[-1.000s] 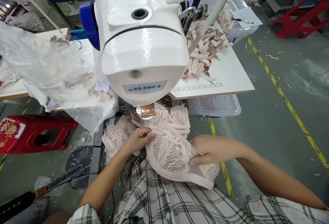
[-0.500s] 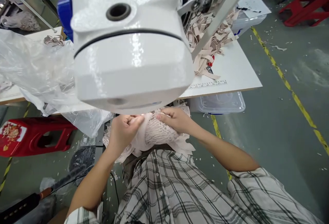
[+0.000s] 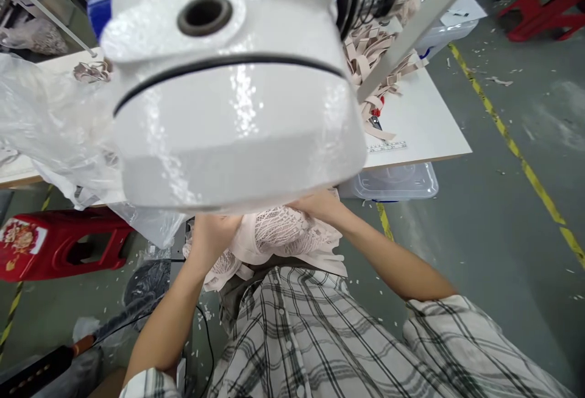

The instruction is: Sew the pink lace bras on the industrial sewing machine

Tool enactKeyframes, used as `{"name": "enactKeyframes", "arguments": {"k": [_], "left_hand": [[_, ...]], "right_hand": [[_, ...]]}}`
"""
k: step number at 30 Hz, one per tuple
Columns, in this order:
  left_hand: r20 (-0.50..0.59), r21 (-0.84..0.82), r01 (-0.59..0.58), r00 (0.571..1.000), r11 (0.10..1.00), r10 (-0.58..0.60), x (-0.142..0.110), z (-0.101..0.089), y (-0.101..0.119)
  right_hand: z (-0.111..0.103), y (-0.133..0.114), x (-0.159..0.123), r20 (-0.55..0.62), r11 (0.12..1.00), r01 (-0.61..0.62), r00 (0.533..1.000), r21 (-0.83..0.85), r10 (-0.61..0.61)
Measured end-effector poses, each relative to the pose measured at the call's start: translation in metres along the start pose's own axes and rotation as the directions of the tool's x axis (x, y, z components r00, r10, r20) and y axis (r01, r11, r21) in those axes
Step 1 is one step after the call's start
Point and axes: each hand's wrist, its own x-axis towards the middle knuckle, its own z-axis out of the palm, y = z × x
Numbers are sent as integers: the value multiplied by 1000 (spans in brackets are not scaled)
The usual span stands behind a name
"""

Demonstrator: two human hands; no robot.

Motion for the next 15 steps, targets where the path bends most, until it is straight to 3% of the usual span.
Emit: {"name": "enactKeyframes", "arguments": {"k": [3,7,10,15], "left_hand": [[14,31,3,1000,1000,-4,0,-4,0],[-32,88,-35,999,995,38,3,-5,-3],[-27,88,-44,999,995,46,2,-4,-4],[0,74,-71,997,995,71,-2,-1,-3]], "right_hand": [[17,32,-9,173,983,-25,985,180,-6],[34,65,-24,441,945,-146,897,292,2],[34,75,-37,469,879,-282,880,383,78],[26,72,-58,322,741,-310,937,596,133]]}}
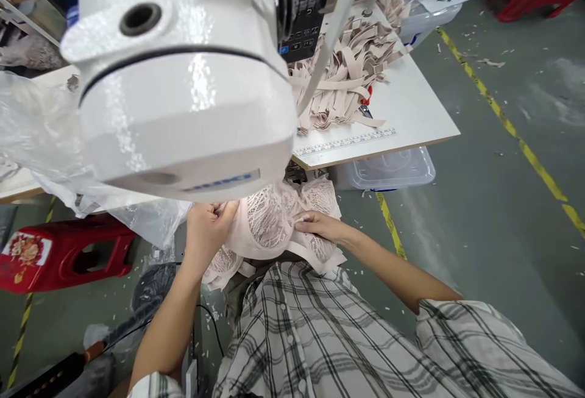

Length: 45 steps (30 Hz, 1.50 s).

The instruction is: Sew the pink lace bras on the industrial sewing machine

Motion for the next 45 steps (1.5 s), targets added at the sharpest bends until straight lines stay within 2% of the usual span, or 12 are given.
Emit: {"name": "enactKeyframes", "arguments": {"k": [6,11,14,17,19,21,24,27,31,34,39,45], "left_hand": [[-48,51,-73,996,996,75,-3,-1,-6],[-242,197,-274,917,941,317,-20,0,-10],[-208,169,-583,767,795,607,-41,11,12],[-73,53,-878,471,475,879,-59,24,46],[106,17,-931,364,365,925,-63,28,62],[336,-8,-891,426,455,840,-61,26,66],[527,-17,-682,615,731,586,-49,16,51],[471,-112,-477,747,872,469,-34,2,30],[339,-114,-137,926,984,168,-14,-12,16],[253,-58,16,968,998,-1,1,-16,12],[182,-19,13,983,1000,-9,21,-13,-3],[219,-23,17,976,1000,-11,24,-15,-14]], "right_hand": [[0,-9,-22,-149,993,88,986,74,-76],[-3,-34,-45,-140,971,125,978,-205,-155],[1,-57,-56,-47,883,217,965,-417,-259],[20,-83,-65,220,747,394,919,-536,-326],[40,-101,-70,400,663,483,870,-572,-289],[57,-115,-74,489,613,484,854,-625,-175],[70,-129,-72,397,588,351,916,-729,-56],[66,-135,-57,154,573,197,980,-796,-122],[55,-137,-22,58,520,206,957,-829,-285],[49,-140,2,4,542,171,955,-823,-296],[41,-147,22,-20,623,171,958,-763,-287],[42,-146,20,-24,582,180,945,-793,-326]]}}
